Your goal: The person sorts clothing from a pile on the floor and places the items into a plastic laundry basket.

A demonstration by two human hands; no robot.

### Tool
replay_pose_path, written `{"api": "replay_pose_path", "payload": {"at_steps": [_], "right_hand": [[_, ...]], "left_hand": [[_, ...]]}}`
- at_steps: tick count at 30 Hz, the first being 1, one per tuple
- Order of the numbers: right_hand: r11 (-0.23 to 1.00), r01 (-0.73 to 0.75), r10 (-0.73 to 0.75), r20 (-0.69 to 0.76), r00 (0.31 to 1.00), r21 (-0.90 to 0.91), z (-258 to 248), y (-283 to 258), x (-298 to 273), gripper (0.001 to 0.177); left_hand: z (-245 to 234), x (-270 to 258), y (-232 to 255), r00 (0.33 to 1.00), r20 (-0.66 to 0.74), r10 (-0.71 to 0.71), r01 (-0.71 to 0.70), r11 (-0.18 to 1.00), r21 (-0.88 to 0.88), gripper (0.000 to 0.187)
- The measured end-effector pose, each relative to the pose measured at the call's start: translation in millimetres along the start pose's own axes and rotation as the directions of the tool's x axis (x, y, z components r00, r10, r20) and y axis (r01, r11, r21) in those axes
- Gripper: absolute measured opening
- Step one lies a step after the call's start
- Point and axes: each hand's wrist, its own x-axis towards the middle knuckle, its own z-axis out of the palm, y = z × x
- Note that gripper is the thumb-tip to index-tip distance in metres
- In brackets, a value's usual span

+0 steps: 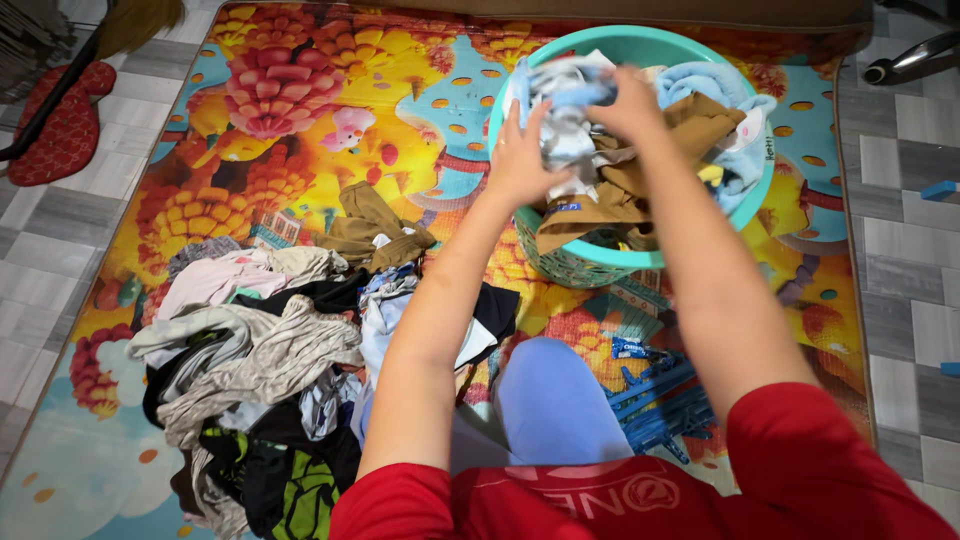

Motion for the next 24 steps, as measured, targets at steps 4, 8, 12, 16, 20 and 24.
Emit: {"api": "replay_pose_path", "payload": {"at_steps": [4, 8, 12, 16, 20, 24], "right_hand": [[0.909, 0.017, 0.151, 0.366, 0.918, -0.417, 40.4, -13.1, -16.2, 0.092], [0.836, 0.107, 0.236, 0.529, 0.815, -0.539, 79.6, 17.6, -15.7, 0.104], [0.804, 0.146, 0.278, 0.582, 0.764, -0.576, 99.3, 35.2, -9.6, 0.116], [0.802, 0.102, 0.360, 0.613, 0.703, -0.588, 107.8, 31.4, -12.2, 0.117], [0.797, 0.089, 0.393, 0.625, 0.675, -0.597, 123.2, 38.3, -11.2, 0.117], [0.810, 0.220, 0.216, 0.625, 0.750, -0.544, 122.6, 47.4, -14.6, 0.116]], "left_hand": [[-3.8, 4.6, 21.5, 0.944, 0.308, -0.118, 0.015, 0.948, 0.318, 0.160], [16.4, 16.0, 13.4, 0.914, 0.364, -0.180, 0.001, 0.898, 0.441, 0.168], [64.1, 26.4, -16.4, 0.825, 0.455, -0.336, 0.009, 0.813, 0.583, 0.159], [126.4, 32.5, -58.9, 0.700, 0.529, -0.480, -0.035, 0.717, 0.696, 0.139], [180.2, 35.0, -100.1, 0.785, 0.398, -0.476, 0.060, 0.697, 0.715, 0.109], [193.3, 37.9, -105.1, 0.677, 0.443, -0.588, 0.059, 0.644, 0.763, 0.103]]}}
